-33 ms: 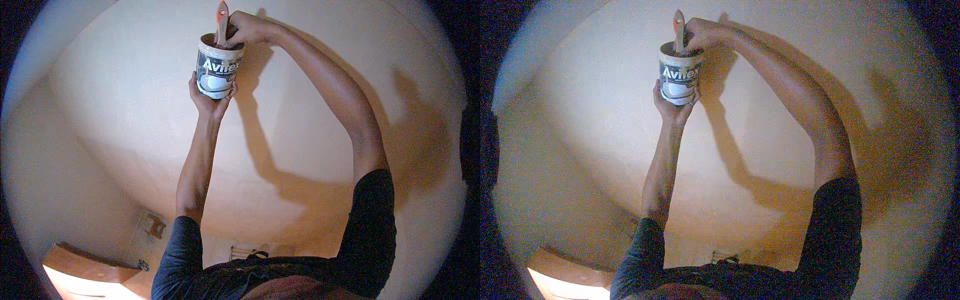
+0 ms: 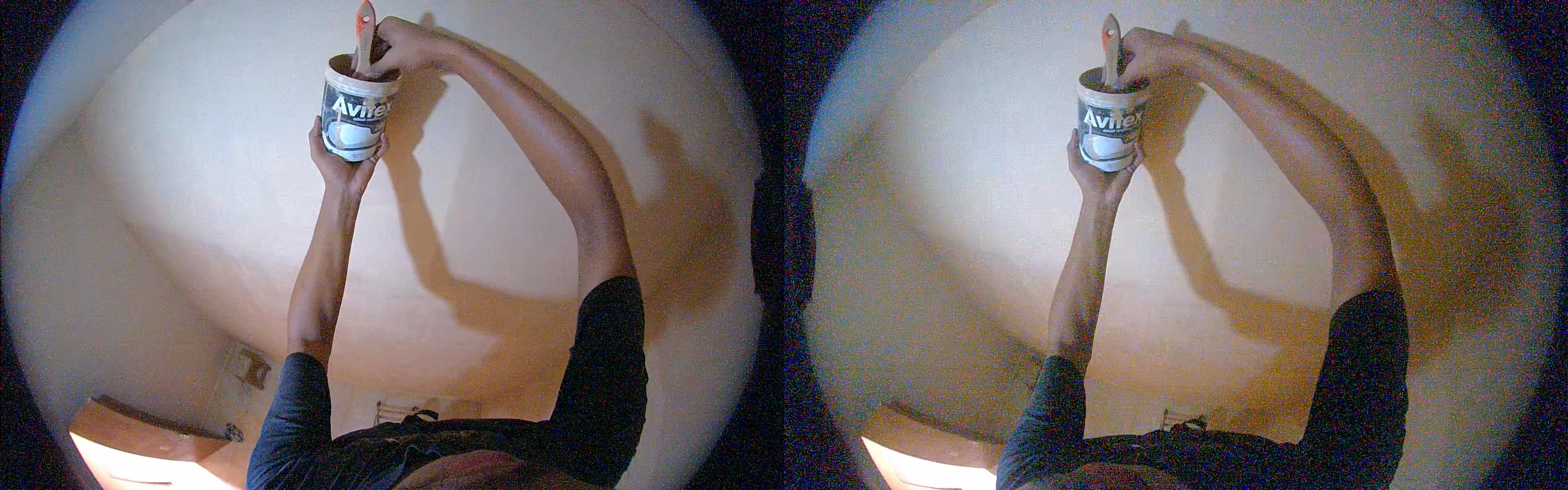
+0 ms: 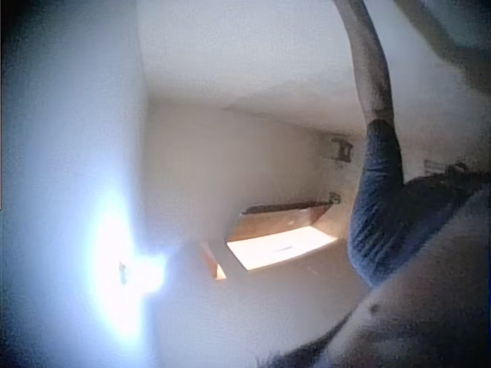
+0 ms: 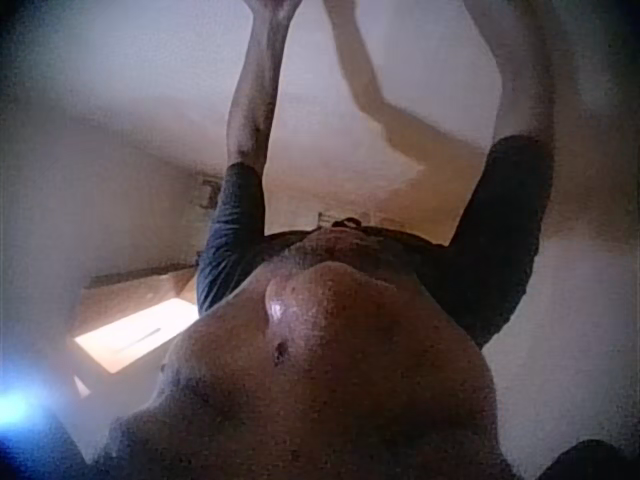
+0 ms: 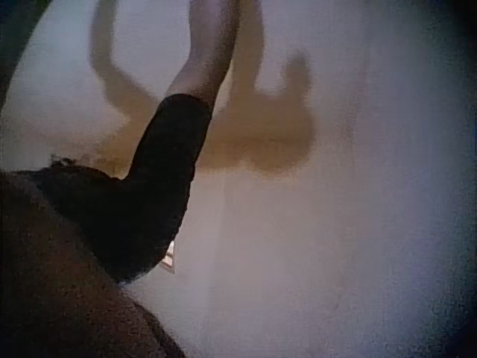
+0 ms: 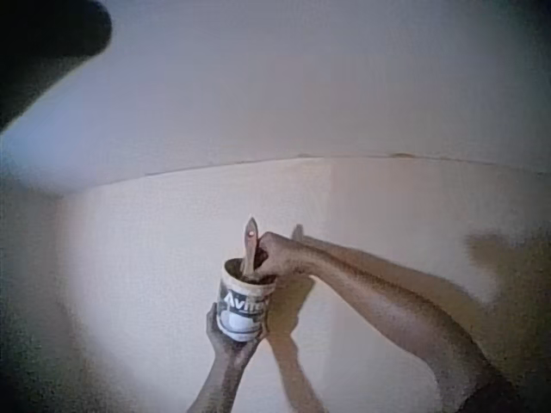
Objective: The person stands on a ladder and paints the ceiling with a brush, repeatedly dipping the brush into a paint can held in the other hand. The person applies paint in broad strokes across the ceiling surface.
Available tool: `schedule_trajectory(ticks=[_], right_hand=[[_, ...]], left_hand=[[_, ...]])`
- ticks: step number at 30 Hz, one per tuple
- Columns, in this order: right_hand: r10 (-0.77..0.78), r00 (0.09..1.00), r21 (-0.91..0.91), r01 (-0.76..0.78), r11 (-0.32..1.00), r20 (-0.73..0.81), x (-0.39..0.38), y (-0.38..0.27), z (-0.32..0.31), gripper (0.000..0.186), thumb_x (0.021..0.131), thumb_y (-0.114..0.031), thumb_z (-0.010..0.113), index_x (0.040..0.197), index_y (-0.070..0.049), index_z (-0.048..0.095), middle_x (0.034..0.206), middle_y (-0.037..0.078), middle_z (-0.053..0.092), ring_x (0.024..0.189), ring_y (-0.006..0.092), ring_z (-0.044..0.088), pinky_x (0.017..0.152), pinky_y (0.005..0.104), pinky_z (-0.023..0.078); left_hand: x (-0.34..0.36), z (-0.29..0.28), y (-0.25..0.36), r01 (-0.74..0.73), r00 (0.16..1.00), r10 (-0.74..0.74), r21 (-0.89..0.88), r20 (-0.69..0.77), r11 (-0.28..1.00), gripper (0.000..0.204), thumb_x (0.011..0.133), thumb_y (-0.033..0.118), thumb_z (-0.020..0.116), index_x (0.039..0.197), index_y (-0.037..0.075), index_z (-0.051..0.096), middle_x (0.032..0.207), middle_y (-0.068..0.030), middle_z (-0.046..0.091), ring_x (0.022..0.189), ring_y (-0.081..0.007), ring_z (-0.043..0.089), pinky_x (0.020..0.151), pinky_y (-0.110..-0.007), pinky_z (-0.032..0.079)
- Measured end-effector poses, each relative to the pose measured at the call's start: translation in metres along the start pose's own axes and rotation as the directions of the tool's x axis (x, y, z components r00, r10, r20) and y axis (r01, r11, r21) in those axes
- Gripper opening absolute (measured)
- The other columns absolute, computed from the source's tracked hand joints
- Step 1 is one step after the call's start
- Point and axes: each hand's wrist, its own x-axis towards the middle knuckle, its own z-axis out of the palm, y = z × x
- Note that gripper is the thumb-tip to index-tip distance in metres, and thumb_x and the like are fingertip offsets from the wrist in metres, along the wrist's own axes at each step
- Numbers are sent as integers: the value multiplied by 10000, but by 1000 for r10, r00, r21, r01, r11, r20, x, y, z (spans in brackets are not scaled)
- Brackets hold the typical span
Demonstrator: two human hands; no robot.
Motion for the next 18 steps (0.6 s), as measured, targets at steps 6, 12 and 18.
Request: schedule_trajectory(ticks=[6, 12, 18], right_hand=[[-60, 979, 42, 69, 997, -196, 16, 10, -24, 313, 753, -188, 858, 983, 2, 762, 933, 88, 766, 822, 184, 708, 785, 335, 565], [83, 889, 287, 57, 956, -450, 3, 14, -48, 213, 801, -137, 852, 872, -1, 705, 756, 39, 699, 667, 123, 652, 602, 292, 540], [35, 899, 271, 94, 958, -437, -19, 16, -41, 215, 789, -139, 857, 913, -13, 735, 788, 46, 718, 695, 131, 662, 637, 294, 548]], left_hand=[[23, 2, 7, 10, 997, -11, 12, 78, 1000, 658, 958, 652, 400, 1380, 162, 523, 1275, -140, 612, 1067, -325, 612, 794, -485, 548], [24, 0, 4, -10, 995, 9, 6, 102, 1000, 675, 953, 655, 398, 1394, 158, 520, 1277, -166, 609, 1057, -341, 617, 789, -474, 558], [16, -3, -3, -1, 997, 3, -39, 73, 999, 711, 939, 663, 416, 1410, 137, 505, 1311, -187, 595, 1102, -368, 613, 801, -479, 561]])
